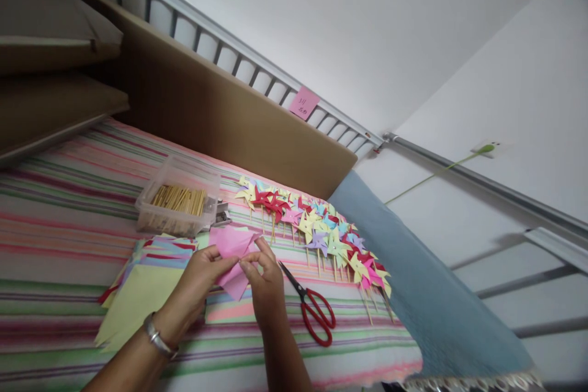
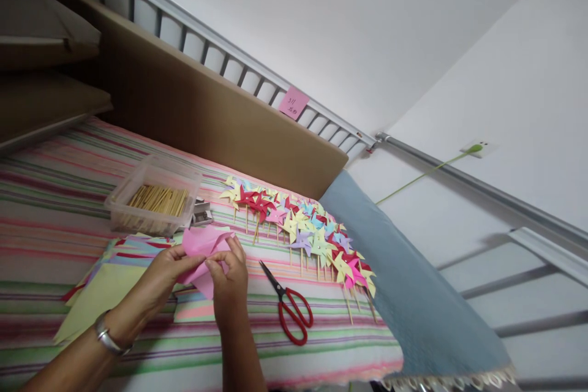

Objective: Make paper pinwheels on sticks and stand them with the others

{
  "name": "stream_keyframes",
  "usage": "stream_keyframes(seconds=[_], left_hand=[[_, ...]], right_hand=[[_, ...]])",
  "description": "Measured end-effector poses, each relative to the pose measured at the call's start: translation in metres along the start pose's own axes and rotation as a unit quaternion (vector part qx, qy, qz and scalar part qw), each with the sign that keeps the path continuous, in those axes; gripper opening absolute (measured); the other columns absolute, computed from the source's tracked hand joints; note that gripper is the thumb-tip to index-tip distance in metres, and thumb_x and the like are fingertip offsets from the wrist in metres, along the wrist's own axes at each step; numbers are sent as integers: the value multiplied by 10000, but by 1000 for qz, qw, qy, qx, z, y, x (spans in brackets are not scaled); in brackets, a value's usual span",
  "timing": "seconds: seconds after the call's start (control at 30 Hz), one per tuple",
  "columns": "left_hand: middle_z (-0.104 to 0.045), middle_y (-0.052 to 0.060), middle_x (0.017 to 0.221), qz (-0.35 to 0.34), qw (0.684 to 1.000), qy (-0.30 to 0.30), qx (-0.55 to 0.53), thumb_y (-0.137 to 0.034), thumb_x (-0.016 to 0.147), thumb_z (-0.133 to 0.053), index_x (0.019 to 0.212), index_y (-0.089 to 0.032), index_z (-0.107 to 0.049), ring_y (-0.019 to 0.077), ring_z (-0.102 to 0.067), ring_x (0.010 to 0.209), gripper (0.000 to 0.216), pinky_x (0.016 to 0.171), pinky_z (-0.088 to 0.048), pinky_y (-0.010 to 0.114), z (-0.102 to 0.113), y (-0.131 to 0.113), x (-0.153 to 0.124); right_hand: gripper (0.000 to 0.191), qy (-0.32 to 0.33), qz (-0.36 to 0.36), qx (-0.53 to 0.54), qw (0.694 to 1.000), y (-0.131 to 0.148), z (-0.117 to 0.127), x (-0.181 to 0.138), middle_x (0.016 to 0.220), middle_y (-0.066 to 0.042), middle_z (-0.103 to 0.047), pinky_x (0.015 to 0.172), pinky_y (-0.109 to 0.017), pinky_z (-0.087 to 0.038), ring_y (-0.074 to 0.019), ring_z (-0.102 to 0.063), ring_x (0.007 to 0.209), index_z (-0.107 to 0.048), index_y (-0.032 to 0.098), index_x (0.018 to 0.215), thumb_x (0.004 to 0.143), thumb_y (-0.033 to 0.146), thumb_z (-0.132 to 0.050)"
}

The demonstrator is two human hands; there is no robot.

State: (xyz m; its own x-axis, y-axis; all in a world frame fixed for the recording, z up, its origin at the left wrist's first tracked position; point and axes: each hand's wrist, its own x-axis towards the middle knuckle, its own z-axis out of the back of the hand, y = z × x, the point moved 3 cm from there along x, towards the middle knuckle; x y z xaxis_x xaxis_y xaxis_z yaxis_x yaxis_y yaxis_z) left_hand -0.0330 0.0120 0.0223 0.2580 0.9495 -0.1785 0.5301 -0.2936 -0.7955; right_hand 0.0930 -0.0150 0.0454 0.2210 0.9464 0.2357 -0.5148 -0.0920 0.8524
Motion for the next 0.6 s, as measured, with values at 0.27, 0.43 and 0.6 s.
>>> stream_keyframes(seconds=[0.27, 0.43, 0.6], left_hand=[[-663, -13, 563, -12, 999, 3, 39, -252, 535, -790, 654, -145, -703, 111, -531, 481, 182, 491, -392, 211, 2, -4, 2], [-665, 0, 574, 5, 999, 28, 36, -261, 562, -766, 653, -138, -702, 115, -534, 494, 166, 504, -384, 211, 5, 1, 4], [-639, -2, 545, 19, 998, 50, 18, -257, 581, -751, 628, -127, -692, 103, -496, 475, 150, 489, -353, 208, 6, 8, 5]], right_hand=[[71, 20, -33, 112, 993, -13, -5, 4, 1050, -77, -669, 851, -361, -430, -244, -588, 966, -653, 191, 649, 666, 260, -650], [141, 52, -100, 207, 972, -18, -9, 2, 576, 33, -563, 511, -233, -341, -115, -453, 515, -610, 178, 664, 649, 307, -663], [118, 27, -119, 218, 968, -9, -8, 0, 529, 51, -510, 526, -224, -310, -98, -411, 515, -599, 165, 627, 618, 257, -671]])
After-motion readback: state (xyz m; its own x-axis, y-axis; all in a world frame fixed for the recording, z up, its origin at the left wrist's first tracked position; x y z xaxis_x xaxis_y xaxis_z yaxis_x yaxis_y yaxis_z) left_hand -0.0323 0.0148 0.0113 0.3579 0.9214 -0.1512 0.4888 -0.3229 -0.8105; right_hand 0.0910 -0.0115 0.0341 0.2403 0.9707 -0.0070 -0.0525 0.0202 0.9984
